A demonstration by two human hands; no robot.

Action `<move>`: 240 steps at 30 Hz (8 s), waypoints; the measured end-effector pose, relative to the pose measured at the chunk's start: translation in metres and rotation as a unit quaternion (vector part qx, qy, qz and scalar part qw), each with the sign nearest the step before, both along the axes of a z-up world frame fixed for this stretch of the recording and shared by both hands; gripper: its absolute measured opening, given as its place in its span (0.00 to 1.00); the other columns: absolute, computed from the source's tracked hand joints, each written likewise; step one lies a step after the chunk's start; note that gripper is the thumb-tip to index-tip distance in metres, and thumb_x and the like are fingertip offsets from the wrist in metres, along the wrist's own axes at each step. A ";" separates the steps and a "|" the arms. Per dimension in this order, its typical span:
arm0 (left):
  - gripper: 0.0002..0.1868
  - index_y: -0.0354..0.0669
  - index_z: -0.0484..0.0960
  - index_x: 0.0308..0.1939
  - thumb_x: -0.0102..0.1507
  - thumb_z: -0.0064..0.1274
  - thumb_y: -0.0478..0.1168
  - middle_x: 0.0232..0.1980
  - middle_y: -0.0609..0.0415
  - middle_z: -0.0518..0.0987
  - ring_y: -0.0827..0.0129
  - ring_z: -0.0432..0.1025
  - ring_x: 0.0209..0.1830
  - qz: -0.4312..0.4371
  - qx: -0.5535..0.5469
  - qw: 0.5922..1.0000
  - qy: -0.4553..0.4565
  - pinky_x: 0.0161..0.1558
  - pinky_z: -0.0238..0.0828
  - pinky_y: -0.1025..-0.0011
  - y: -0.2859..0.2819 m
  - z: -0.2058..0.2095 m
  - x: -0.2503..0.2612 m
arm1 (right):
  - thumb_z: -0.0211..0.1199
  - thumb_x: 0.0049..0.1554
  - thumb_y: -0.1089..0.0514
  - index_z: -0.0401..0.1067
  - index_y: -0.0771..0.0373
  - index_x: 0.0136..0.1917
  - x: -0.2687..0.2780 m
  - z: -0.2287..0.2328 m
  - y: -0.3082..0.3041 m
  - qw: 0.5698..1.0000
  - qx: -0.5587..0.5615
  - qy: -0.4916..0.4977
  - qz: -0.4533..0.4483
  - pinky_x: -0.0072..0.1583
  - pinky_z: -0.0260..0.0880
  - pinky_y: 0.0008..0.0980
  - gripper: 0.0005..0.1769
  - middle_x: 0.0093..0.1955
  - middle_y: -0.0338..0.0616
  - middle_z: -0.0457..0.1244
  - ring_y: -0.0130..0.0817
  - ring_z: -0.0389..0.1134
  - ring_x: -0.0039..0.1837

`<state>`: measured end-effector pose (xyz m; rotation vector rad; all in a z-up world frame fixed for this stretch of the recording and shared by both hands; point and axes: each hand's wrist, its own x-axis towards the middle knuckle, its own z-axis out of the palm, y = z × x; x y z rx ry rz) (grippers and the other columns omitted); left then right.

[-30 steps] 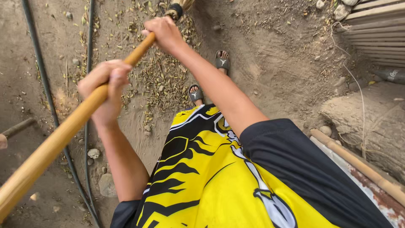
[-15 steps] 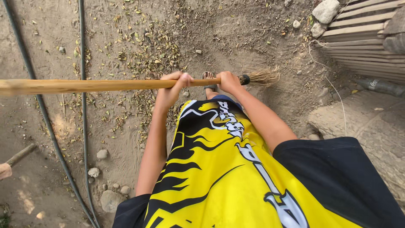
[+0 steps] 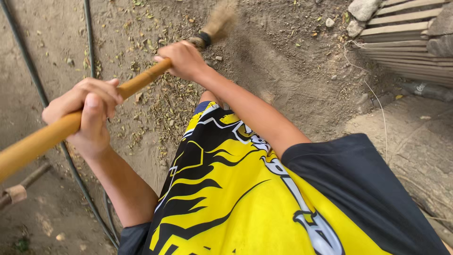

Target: The person sweeps dry leaves and debris from a dirt ground area using a long-handled broom.

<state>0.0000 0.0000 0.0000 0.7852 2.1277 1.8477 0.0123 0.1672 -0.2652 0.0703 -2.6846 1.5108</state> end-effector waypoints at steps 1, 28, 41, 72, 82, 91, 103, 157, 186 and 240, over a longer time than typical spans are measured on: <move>0.15 0.31 0.80 0.34 0.73 0.48 0.38 0.32 0.49 0.78 0.68 0.75 0.32 -0.007 0.005 1.000 -0.021 0.53 0.82 0.64 0.002 -0.008 -0.008 | 0.61 0.61 0.47 0.70 0.54 0.31 0.012 -0.007 0.018 0.999 0.017 -0.051 -0.009 0.48 0.70 0.44 0.19 0.28 0.38 0.65 0.40 0.69 0.32; 0.17 0.30 0.79 0.33 0.76 0.47 0.35 0.33 0.48 0.80 0.63 0.81 0.40 -0.099 0.019 0.995 -0.023 0.57 0.82 0.63 0.083 -0.029 -0.181 | 0.67 0.48 0.56 0.73 0.51 0.37 -0.110 -0.030 0.133 0.994 0.094 0.009 -0.058 0.50 0.70 0.46 0.03 0.36 0.35 0.68 0.39 0.72 0.42; 0.10 0.40 0.88 0.42 0.69 0.55 0.41 0.31 0.57 0.79 0.77 0.69 0.29 -0.202 -0.177 0.944 -0.190 0.32 0.66 0.74 0.328 -0.146 -0.068 | 0.68 0.53 0.47 0.79 0.49 0.42 0.074 -0.134 0.366 0.910 0.172 -0.349 -0.141 0.48 0.71 0.50 0.07 0.43 0.47 0.70 0.50 0.72 0.47; 0.19 0.34 0.74 0.28 0.75 0.46 0.35 0.28 0.51 0.75 0.65 0.78 0.35 0.059 -0.008 0.998 -0.005 0.55 0.80 0.62 0.231 -0.002 -0.108 | 0.63 0.60 0.49 0.70 0.56 0.35 -0.108 -0.024 0.242 1.000 0.023 0.001 0.004 0.52 0.69 0.49 0.15 0.36 0.42 0.68 0.46 0.71 0.45; 0.15 0.32 0.85 0.39 0.73 0.49 0.39 0.37 0.53 0.83 0.74 0.77 0.39 -0.107 -0.044 0.961 -0.250 0.45 0.77 0.72 0.335 -0.194 -0.133 | 0.70 0.49 0.56 0.79 0.51 0.44 0.025 -0.133 0.392 0.891 0.196 -0.402 -0.075 0.51 0.73 0.50 0.07 0.44 0.49 0.70 0.52 0.73 0.50; 0.13 0.38 0.84 0.37 0.74 0.48 0.33 0.37 0.49 0.83 0.67 0.81 0.37 0.000 -0.021 0.992 -0.126 0.44 0.83 0.62 0.232 -0.116 -0.264 | 0.69 0.52 0.53 0.75 0.53 0.41 -0.176 -0.119 0.281 0.981 0.132 -0.139 -0.039 0.51 0.70 0.51 0.06 0.38 0.43 0.69 0.49 0.71 0.47; 0.16 0.35 0.82 0.33 0.74 0.48 0.37 0.36 0.51 0.84 0.71 0.79 0.38 -0.048 -0.059 0.969 -0.235 0.46 0.78 0.69 0.245 -0.174 -0.282 | 0.70 0.52 0.50 0.78 0.53 0.42 -0.139 -0.138 0.271 0.922 0.150 -0.356 -0.033 0.51 0.72 0.50 0.07 0.43 0.48 0.69 0.51 0.72 0.49; 0.12 0.32 0.80 0.37 0.75 0.47 0.31 0.39 0.52 0.83 0.73 0.76 0.38 0.046 -0.037 0.986 -0.157 0.44 0.76 0.72 0.222 -0.111 -0.320 | 0.62 0.61 0.45 0.75 0.46 0.36 -0.259 -0.129 0.266 0.942 0.219 -0.252 -0.030 0.53 0.60 0.40 0.13 0.35 0.31 0.67 0.32 0.67 0.40; 0.20 0.36 0.71 0.29 0.77 0.43 0.34 0.29 0.51 0.75 0.66 0.78 0.35 0.094 0.028 0.995 -0.012 0.52 0.80 0.62 0.332 -0.077 -0.358 | 0.59 0.62 0.51 0.72 0.49 0.32 -0.338 -0.060 0.378 0.991 0.131 0.004 -0.040 0.54 0.56 0.41 0.16 0.32 0.35 0.67 0.35 0.68 0.41; 0.05 0.38 0.74 0.43 0.73 0.52 0.35 0.52 0.52 0.79 0.69 0.73 0.62 -0.216 0.074 0.933 -0.278 0.67 0.70 0.67 0.687 -0.228 -0.540 | 0.65 0.55 0.51 0.79 0.47 0.39 -0.412 -0.159 0.807 0.844 0.349 -0.406 -0.010 0.58 0.57 0.54 0.05 0.44 0.37 0.69 0.38 0.70 0.52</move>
